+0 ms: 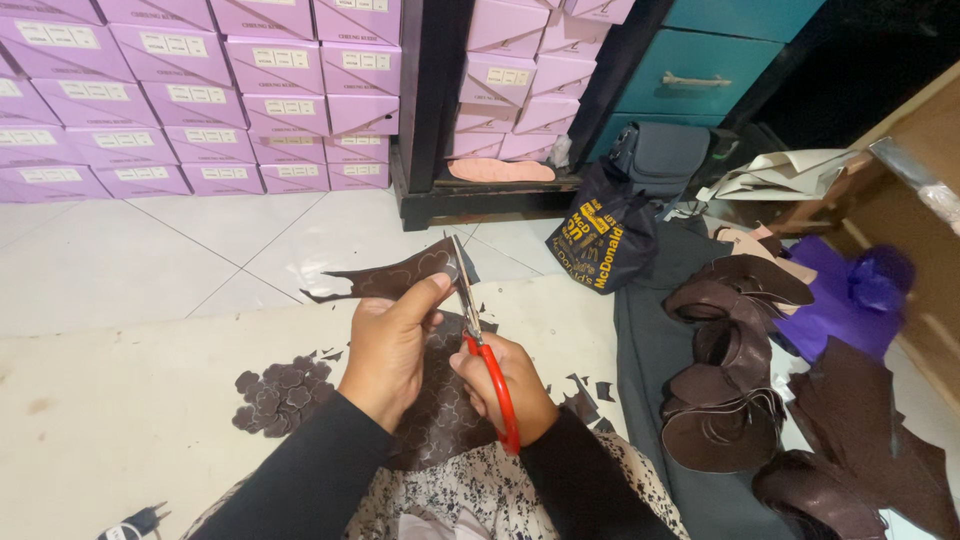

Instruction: The person uses red-handled scissors to cut flower-shaped pieces from a brown patterned sheet. They hold the sheet with the left hand and cut along the outlines with the right hand, producing multiple cutouts that fall onto the floor.

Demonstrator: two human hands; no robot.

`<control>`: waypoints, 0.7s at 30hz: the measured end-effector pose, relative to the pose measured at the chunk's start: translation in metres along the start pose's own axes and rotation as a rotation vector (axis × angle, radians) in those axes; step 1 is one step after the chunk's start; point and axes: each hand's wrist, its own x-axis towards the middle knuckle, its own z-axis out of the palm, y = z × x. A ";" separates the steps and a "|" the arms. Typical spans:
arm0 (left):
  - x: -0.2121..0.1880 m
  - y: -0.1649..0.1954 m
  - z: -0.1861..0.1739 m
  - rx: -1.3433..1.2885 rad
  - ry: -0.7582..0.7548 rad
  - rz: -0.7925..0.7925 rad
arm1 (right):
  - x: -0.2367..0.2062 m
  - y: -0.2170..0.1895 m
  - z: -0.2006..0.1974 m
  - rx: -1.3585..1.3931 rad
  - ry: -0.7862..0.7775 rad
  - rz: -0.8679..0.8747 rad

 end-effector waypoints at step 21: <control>0.003 0.007 0.001 -0.006 -0.036 -0.003 | -0.001 0.004 -0.009 -0.008 -0.043 -0.037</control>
